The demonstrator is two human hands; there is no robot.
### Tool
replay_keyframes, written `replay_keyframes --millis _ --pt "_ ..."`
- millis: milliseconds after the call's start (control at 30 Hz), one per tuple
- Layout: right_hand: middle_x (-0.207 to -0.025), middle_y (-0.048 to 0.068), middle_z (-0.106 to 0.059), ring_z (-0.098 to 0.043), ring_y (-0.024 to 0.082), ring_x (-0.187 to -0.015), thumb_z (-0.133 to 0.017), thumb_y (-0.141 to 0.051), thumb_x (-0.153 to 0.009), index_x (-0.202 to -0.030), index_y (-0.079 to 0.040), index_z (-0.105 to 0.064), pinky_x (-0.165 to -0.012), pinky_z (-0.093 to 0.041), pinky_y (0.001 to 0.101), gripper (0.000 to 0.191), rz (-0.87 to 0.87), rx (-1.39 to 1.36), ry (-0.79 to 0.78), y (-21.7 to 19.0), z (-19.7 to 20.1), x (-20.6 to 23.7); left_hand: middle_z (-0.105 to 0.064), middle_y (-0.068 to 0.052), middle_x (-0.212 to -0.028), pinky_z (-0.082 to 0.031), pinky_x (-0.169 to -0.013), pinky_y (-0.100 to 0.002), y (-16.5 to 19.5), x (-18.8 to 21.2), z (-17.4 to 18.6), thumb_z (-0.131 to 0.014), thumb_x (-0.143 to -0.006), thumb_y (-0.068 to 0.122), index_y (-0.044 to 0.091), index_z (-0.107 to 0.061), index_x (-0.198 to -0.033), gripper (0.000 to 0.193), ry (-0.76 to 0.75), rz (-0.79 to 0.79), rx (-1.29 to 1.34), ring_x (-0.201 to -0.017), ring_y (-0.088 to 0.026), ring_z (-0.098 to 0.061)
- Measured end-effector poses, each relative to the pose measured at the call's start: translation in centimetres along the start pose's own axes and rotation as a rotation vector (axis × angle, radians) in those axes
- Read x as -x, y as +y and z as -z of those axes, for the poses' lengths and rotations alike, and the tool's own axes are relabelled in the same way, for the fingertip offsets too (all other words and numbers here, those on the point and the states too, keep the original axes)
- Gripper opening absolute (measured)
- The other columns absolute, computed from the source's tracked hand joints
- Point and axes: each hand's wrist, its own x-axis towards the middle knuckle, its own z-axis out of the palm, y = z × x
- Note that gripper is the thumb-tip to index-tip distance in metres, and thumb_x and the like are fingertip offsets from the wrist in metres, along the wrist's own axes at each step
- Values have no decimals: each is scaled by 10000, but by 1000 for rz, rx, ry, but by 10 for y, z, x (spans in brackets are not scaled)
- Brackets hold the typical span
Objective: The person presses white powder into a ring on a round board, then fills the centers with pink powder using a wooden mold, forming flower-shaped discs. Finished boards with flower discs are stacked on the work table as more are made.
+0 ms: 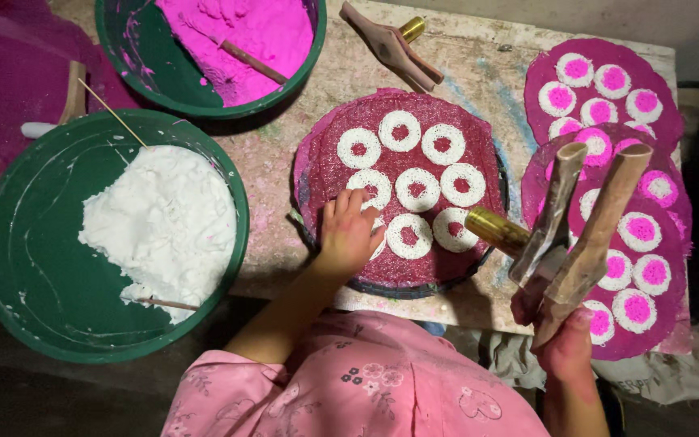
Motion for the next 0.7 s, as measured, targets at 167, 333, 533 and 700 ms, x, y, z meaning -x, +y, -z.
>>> replay_keyframes --millis 167,333,533,700 --pt "-927 39 -429 -425 194 -812 -366 -783 -1018 -1101 -52 -485 -698 -354 365 746 -13 -28 5 -3 -1 -1 -584 -99 -1172 -393 -943 -455 3 -4 -8 -797 -777 269 88 -751 -916 233 -24 -2 16 -1169 -289 -502" --pt "-883 49 -445 -428 192 -782 -340 -803 -968 -1123 -46 -493 -678 -358 361 788 -27 61 22 -12 -10 -4 -615 -39 -1135 -386 -955 -442 -5 -11 -24 -779 -813 228 163 -769 -800 66 -51 62 96 -1157 -257 -517" --pt "-836 30 -429 -425 181 -740 -401 -782 -1014 -1022 -52 -488 -672 -344 362 735 29 -14 16 -5 -6 -6 -645 -1 -1126 -356 -959 -463 -26 -13 -22 -793 -844 315 202 -801 -854 113 -87 232 388 -1138 -247 -513" --pt "-869 36 -431 -411 177 -723 -458 -778 -1012 -1055 -54 -492 -681 -352 372 726 5 -119 28 4 -4 -9 -609 -38 -1092 -366 -934 -462 -21 -9 -11 -839 -765 352 193 -801 -878 200 -40 59 159 -1142 -269 -497"
